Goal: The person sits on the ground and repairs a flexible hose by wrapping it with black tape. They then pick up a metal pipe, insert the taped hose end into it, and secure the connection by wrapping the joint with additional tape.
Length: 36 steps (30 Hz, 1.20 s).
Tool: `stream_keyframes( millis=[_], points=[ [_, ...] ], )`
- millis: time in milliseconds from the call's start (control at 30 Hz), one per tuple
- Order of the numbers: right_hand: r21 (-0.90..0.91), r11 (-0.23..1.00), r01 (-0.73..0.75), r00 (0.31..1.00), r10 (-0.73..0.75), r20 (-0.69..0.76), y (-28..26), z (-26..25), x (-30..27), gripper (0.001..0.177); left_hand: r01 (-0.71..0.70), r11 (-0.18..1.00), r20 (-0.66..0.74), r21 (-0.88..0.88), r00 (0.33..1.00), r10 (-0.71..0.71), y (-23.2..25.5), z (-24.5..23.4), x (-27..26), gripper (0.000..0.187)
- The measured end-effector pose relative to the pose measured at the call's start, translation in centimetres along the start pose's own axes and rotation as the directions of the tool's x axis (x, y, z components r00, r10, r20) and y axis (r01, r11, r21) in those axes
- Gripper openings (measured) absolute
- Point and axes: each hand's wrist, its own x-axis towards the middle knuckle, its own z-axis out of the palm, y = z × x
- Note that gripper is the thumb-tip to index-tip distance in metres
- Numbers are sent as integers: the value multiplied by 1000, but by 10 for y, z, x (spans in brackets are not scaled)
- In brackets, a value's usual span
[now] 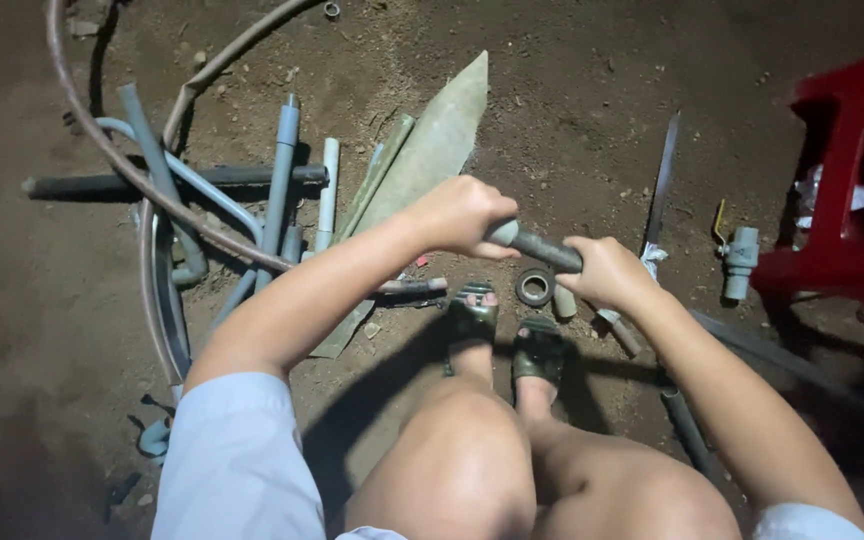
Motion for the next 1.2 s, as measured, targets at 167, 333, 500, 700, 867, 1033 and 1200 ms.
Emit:
stream_keyframes(
  millis=[167, 333, 500, 700, 867, 1033, 1200],
  points=[
    [25, 999, -24, 999, 25, -46, 1, 13, 10, 62, 101, 995, 65, -11, 993, -100, 3, -21, 13, 50],
    [-26, 998, -50, 997, 49, -58, -10, 13, 9, 59, 201, 980, 104, -10, 974, -199, 0, -19, 15, 57],
    [-31, 1000, -3, 998, 1, -63, -9, 23, 22, 56, 224, 974, 130, -8, 967, -221, -9, -11, 8, 59],
    [-2, 993, 118, 989, -118, -84, 6, 23, 16, 61, 292, 945, 85, -148, 956, -282, 2, -30, -6, 60],
    [79, 989, 124, 992, -125, 5, 69, 11, -40, 70, 355, 879, -74, -317, 915, -397, -40, -73, -46, 36],
    [-108, 981, -160, 984, 167, 65, 188, 83, -71, 65, 403, 772, -299, -491, 755, -584, -111, -104, -90, 37],
    [127, 987, -104, 979, 124, -161, 177, 108, -58, 42, 512, 858, -766, -40, 535, -355, -111, -121, -73, 36]
  ],
)
